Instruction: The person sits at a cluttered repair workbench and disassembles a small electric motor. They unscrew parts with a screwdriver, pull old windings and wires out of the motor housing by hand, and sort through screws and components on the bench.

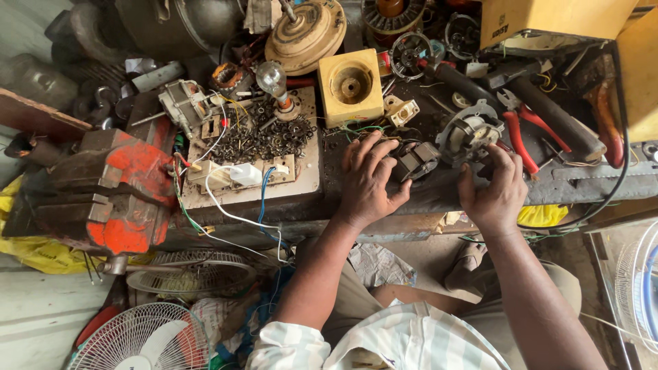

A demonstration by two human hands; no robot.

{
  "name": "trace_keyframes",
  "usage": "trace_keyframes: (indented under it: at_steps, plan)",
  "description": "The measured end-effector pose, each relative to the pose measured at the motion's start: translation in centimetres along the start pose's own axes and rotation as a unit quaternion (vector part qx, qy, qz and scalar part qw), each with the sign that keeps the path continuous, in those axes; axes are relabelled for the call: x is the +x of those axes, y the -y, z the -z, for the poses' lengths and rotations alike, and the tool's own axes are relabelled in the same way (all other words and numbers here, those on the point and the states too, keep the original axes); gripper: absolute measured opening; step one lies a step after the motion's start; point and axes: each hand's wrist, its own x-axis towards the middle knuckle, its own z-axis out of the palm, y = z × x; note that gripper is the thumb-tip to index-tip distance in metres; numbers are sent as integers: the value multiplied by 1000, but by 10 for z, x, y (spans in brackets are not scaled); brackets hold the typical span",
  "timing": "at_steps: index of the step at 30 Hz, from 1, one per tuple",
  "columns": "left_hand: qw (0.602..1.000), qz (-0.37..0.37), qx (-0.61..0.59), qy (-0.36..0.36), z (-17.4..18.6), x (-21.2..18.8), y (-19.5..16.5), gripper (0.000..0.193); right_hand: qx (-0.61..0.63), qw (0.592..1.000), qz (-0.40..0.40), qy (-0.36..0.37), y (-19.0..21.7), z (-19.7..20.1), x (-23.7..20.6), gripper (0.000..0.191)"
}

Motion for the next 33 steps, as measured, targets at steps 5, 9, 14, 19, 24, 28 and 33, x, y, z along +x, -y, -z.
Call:
trace_keyframes:
  at_steps: [5,9,14,19,24,28,33]
  plan:
    - [1000,-1,-6,5,0,-1,1,38,6,1000,-1,2,1,0,0,50]
    - [1000,0,-9,5,0,-2,2,38,6,1000,-2,2,1,0,0,51]
    - [1000,3,-11,8,0,-2,1,37,4,1000,3,1,1,-1,0,51]
    - [1000,2,-15,4,2,-1,1,37,4,1000,0,0,2,-1,1,51]
    - [1000,2,-23,2,4,0,1,37,2,1000,1,0,4,-1,1,51]
    - [1000,1,-17,3,2,0,2,36,4,1000,-4,4,3,-1,1,51]
    - [1000,-7,-24,15,-4,-2,2,37,-3,1000,0,-1,0,-1,3,50]
